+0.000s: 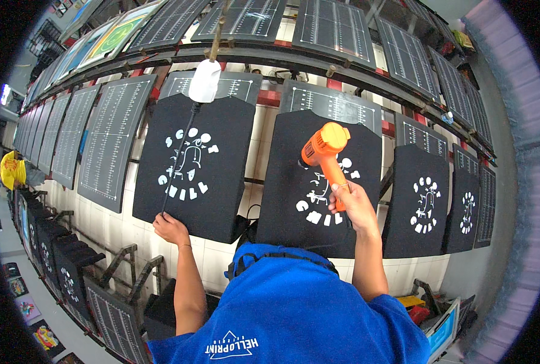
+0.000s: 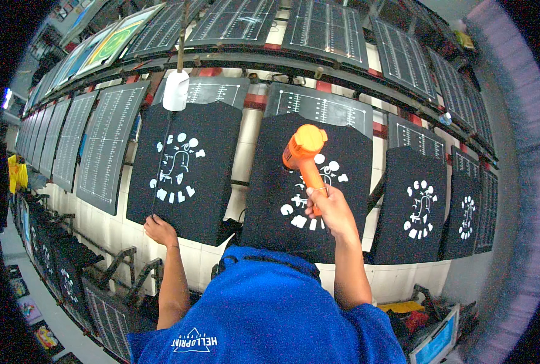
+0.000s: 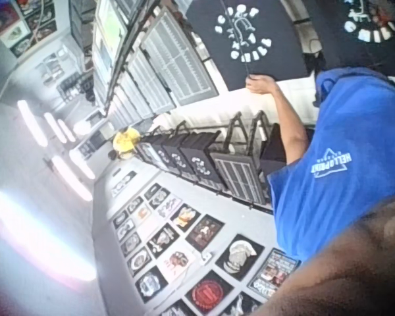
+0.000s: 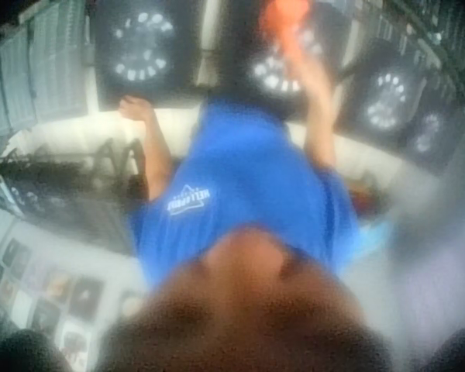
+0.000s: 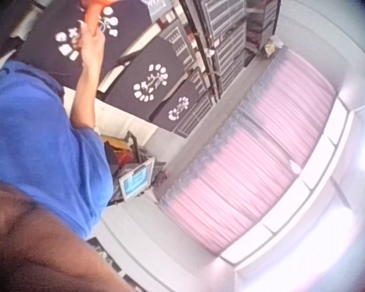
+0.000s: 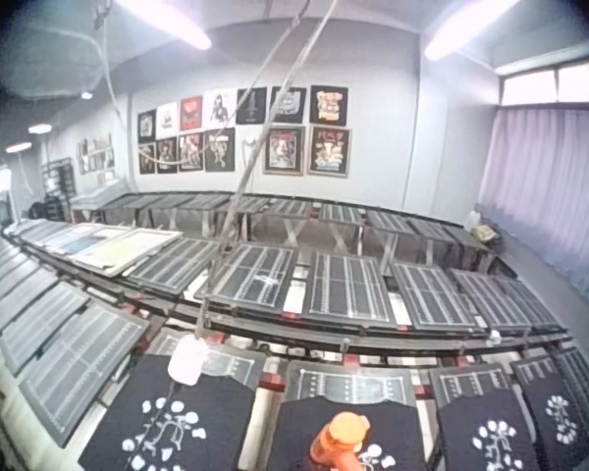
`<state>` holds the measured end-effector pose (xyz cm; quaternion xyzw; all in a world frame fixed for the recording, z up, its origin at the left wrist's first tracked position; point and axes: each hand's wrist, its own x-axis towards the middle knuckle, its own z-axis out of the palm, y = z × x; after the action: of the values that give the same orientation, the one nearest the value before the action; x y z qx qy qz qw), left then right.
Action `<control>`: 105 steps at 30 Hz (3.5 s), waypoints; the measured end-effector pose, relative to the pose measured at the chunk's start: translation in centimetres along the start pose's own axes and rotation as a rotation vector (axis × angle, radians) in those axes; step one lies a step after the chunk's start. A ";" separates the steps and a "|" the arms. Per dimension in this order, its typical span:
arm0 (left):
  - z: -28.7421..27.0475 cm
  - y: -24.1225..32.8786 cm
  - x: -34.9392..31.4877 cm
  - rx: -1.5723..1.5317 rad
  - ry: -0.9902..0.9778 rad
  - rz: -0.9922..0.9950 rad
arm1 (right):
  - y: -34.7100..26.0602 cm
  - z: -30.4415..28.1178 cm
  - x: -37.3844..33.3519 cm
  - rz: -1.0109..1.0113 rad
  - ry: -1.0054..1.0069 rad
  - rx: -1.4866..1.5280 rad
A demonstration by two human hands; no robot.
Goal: The person uses a heat gun to dry white ink on black t-shirts mounted on platens while moving along a production line.
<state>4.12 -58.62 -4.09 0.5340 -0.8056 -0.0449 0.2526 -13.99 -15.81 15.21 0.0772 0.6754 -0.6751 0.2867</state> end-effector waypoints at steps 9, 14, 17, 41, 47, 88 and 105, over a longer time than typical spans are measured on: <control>-0.9 -3.6 2.4 -0.197 -0.014 0.044 | 0.6 2.5 -0.6 -0.051 0.070 -0.003; -2.5 -8.7 9.1 -0.126 0.014 0.065 | 2.1 6.6 -3.6 0.065 -0.035 0.130; -2.9 -12.5 15.6 -0.067 0.075 0.080 | 3.1 12.5 -4.1 0.144 -0.161 0.283; 7.6 -29.4 54.4 -0.018 0.005 -0.054 | -2.4 35.2 6.8 -0.010 0.299 -0.052; 9.8 -28.3 56.2 -0.088 0.012 0.043 | -1.2 36.8 6.6 0.016 0.336 -0.046; 13.4 -36.7 61.0 -0.547 -0.310 -0.110 | -1.5 36.6 7.6 -0.003 0.348 -0.029; 13.4 -35.7 59.1 -0.175 -0.369 0.005 | -1.3 37.0 6.3 0.049 0.324 0.052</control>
<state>10.07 -128.67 -6.66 0.4908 -0.8325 -0.2111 0.1463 -9.38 -53.02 16.09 0.2091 0.6929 -0.6639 0.1883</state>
